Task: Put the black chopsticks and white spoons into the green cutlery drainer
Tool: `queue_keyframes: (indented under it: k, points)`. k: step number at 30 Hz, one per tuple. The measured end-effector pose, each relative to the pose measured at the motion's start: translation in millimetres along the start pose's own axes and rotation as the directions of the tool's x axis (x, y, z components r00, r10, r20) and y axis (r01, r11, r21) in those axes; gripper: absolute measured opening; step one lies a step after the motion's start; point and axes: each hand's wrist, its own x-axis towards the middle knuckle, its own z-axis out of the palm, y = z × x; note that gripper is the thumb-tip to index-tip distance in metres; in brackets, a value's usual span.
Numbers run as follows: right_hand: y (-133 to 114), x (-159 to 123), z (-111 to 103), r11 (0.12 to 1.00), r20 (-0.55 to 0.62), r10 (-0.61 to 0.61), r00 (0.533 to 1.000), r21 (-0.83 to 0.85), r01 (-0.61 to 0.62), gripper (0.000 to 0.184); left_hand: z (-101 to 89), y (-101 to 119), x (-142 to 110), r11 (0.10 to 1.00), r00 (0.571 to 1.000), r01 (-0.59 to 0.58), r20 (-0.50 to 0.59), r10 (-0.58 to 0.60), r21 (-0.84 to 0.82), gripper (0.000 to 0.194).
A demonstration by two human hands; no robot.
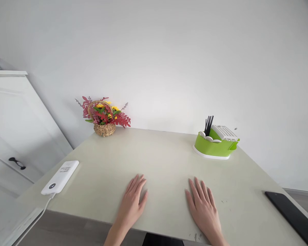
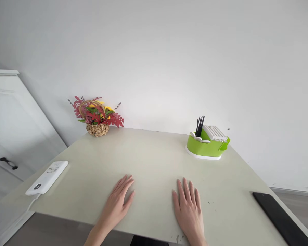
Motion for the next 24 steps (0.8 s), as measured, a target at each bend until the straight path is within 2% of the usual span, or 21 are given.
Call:
queue_keyframes:
  k: [12, 24]
  points:
    - [3.4, -4.9, 4.3, 0.999, -0.026, -0.002, 1.0, 0.044, 0.004, 0.073, 0.5, 2.8, -5.1, 1.0, 1.0, 0.005, -0.017, -0.005, -0.014, 0.04]
    - [5.2, -3.9, -0.2, 0.999, -0.001, -0.018, 1.0, 0.041, 0.018, 0.072, -1.5, 5.8, -3.7, 0.999, 1.0, 0.009, 0.018, -0.009, -0.03, 0.038]
